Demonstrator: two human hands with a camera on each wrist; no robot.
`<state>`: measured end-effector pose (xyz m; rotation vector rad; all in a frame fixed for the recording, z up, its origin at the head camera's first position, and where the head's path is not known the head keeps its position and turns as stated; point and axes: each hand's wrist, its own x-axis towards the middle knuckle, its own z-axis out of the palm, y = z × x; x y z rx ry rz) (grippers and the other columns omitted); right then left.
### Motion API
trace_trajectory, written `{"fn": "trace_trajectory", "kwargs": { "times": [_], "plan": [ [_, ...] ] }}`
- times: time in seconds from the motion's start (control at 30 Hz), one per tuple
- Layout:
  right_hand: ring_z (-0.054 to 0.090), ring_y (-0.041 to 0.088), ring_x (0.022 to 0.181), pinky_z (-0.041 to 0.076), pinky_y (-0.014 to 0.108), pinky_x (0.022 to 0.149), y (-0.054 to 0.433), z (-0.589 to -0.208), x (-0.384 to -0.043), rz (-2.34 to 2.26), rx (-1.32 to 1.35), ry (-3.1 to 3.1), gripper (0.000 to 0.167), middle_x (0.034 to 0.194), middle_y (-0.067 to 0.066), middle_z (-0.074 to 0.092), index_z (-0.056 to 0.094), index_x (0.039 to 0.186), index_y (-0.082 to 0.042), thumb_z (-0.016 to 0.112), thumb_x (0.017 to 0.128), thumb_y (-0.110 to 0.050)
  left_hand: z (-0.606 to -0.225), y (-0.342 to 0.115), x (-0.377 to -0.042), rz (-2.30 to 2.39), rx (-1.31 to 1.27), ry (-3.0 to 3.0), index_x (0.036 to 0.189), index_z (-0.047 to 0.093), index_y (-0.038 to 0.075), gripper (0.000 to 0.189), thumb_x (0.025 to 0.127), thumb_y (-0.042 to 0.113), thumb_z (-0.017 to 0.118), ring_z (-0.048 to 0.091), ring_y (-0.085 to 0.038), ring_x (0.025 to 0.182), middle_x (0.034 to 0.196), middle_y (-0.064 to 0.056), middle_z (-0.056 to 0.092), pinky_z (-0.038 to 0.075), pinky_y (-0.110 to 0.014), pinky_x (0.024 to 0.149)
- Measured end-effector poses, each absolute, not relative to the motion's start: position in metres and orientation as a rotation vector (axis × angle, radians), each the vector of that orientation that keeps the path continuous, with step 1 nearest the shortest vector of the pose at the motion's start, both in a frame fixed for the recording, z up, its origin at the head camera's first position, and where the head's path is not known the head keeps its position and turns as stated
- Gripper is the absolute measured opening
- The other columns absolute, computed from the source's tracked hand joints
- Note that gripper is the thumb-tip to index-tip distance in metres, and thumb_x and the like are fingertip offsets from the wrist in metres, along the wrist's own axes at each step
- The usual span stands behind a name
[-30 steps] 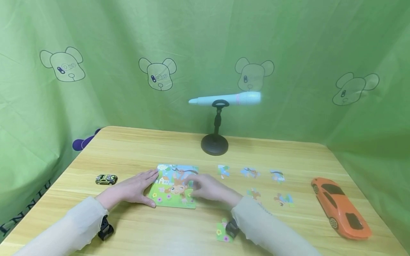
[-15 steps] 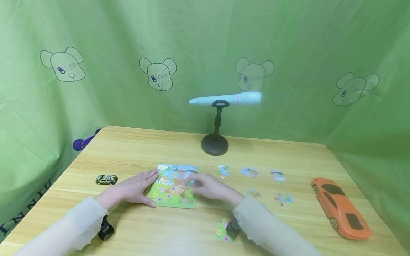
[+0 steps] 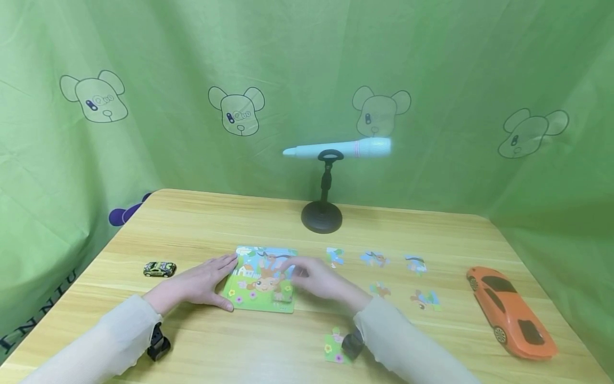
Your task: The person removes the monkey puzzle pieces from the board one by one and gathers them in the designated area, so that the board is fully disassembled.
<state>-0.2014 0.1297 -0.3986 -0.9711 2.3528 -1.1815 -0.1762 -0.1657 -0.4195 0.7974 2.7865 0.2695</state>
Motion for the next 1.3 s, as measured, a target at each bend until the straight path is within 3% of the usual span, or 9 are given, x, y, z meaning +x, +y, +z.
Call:
{"fn": "trace_trajectory", "kwargs": {
  "times": [0.23,0.6,0.83,1.17,1.3],
  "plan": [
    [0.051,0.026,0.057,0.045,0.025,0.048,0.153,-0.390,-0.204,-1.205,-0.918,2.391,0.027,0.075,0.009,0.056,0.053,0.115,0.008,0.054,0.089,0.004,-0.420,-0.166,-0.177,0.274,0.806,2.786,0.143,0.022,-0.004,0.112,0.067,0.067,0.062,0.015,-0.032,0.136,0.150,-0.018,0.015,0.013,-0.044,0.110],
    [0.049,0.015,0.057,0.045,0.024,0.049,0.204,-0.385,-0.203,-1.179,-0.739,2.476,0.010,0.070,0.010,0.057,0.065,0.092,0.001,0.060,0.089,-0.007,-0.418,-0.166,-0.175,0.287,0.816,2.785,0.142,0.023,-0.005,0.111,0.068,0.066,0.063,0.016,-0.033,0.136,0.149,-0.019,0.016,0.014,-0.045,0.109],
    [0.051,0.024,0.058,0.048,0.031,0.051,0.236,-0.383,-0.200,-1.177,-0.689,2.480,0.013,0.068,0.014,0.055,0.064,0.092,0.004,0.058,0.089,-0.007,-0.418,-0.166,-0.175,0.291,0.815,2.785,0.142,0.023,-0.005,0.111,0.068,0.065,0.063,0.016,-0.033,0.135,0.149,-0.019,0.016,0.014,-0.045,0.109],
    [0.055,0.018,0.063,0.051,0.031,0.058,0.275,-0.383,-0.192,-1.188,-0.636,2.522,0.017,0.072,0.013,0.058,0.065,0.087,0.000,0.061,0.089,-0.016,-0.418,-0.166,-0.175,0.277,0.825,2.784,0.142,0.022,-0.006,0.110,0.068,0.066,0.062,0.016,-0.033,0.135,0.149,-0.020,0.016,0.014,-0.045,0.109],
    [0.051,0.018,0.058,0.048,0.031,0.053,0.294,-0.383,-0.191,-1.190,-0.645,2.477,0.018,0.066,0.009,0.056,0.063,0.087,0.001,0.058,0.091,-0.016,-0.418,-0.166,-0.175,0.286,0.832,2.780,0.142,0.023,-0.006,0.110,0.069,0.066,0.062,0.016,-0.034,0.135,0.149,-0.020,0.016,0.014,-0.045,0.109]
  ]
}}
